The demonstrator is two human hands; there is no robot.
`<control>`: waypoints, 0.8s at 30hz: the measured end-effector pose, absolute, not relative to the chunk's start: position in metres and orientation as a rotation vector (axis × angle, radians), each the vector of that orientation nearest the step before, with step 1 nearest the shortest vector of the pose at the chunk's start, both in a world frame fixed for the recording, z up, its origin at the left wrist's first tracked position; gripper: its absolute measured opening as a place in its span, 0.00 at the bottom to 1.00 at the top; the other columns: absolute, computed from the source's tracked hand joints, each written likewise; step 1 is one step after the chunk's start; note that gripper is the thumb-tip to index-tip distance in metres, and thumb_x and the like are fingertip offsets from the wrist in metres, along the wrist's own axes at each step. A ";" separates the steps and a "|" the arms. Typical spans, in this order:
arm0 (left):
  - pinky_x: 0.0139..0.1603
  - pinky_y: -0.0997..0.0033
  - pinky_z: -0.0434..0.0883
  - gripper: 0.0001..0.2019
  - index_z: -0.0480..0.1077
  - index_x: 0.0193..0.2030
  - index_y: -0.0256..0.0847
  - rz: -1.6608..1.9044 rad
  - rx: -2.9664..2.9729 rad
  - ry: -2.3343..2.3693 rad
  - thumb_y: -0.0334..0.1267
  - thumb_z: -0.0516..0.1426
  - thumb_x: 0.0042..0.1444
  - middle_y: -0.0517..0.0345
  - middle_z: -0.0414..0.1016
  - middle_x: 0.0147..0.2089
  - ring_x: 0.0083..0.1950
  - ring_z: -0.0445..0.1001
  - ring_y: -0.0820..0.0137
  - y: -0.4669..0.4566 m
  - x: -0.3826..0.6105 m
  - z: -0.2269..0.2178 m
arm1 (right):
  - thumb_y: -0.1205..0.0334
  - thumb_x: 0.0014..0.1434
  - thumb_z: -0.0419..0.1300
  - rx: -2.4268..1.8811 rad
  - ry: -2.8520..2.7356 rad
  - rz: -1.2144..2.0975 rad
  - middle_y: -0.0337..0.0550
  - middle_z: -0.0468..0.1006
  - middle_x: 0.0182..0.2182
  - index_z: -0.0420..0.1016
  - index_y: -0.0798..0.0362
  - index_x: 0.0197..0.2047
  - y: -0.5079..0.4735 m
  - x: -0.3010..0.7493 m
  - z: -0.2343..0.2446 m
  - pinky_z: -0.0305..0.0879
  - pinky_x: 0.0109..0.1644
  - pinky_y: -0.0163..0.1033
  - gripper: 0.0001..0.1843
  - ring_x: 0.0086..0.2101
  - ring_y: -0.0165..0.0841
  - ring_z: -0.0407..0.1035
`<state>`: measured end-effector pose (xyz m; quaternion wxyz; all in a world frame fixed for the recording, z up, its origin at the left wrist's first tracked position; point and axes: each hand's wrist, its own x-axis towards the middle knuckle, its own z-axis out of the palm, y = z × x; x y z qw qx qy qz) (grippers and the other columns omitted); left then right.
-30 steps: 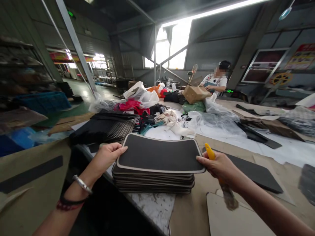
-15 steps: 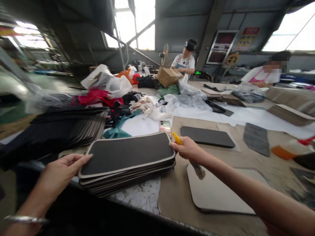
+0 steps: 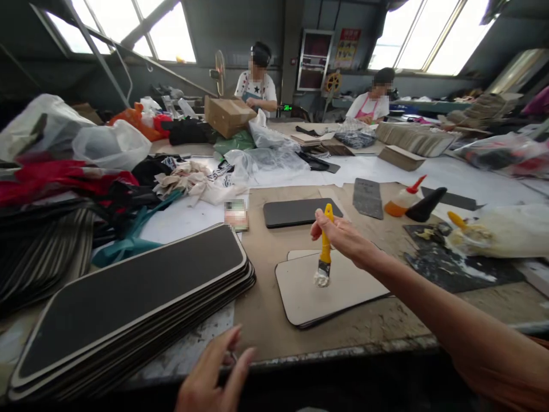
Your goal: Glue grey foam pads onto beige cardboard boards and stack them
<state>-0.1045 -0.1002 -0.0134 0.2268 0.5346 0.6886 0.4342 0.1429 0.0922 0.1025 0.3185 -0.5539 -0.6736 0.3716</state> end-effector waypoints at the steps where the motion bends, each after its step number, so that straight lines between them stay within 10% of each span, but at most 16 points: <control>1: 0.42 0.64 0.76 0.23 0.71 0.47 0.46 1.174 1.620 1.785 0.54 0.59 0.46 0.52 0.77 0.45 0.41 0.77 0.60 -0.092 -0.082 -0.021 | 0.33 0.57 0.43 -1.467 -1.773 0.958 0.43 0.72 0.25 0.69 0.55 0.26 0.090 0.151 0.101 0.62 0.29 0.31 0.33 0.27 0.28 0.66; 11: 0.51 0.61 0.73 0.15 0.67 0.51 0.40 1.168 2.176 1.667 0.39 0.52 0.59 0.44 0.70 0.54 0.54 0.71 0.61 -0.045 -0.008 -0.048 | 0.29 0.49 0.50 -1.453 -1.372 1.041 0.40 0.68 0.23 0.67 0.56 0.29 0.063 0.221 0.090 0.56 0.16 0.29 0.34 0.17 0.23 0.59; 24: 0.50 0.60 0.73 0.11 0.69 0.47 0.40 1.237 2.566 1.530 0.34 0.56 0.56 0.49 0.71 0.51 0.56 0.68 0.61 -0.030 -0.007 -0.044 | 0.41 0.51 0.57 -1.354 -1.403 1.127 0.39 0.70 0.27 0.67 0.55 0.32 0.076 0.191 0.045 0.72 0.27 0.33 0.23 0.24 0.29 0.70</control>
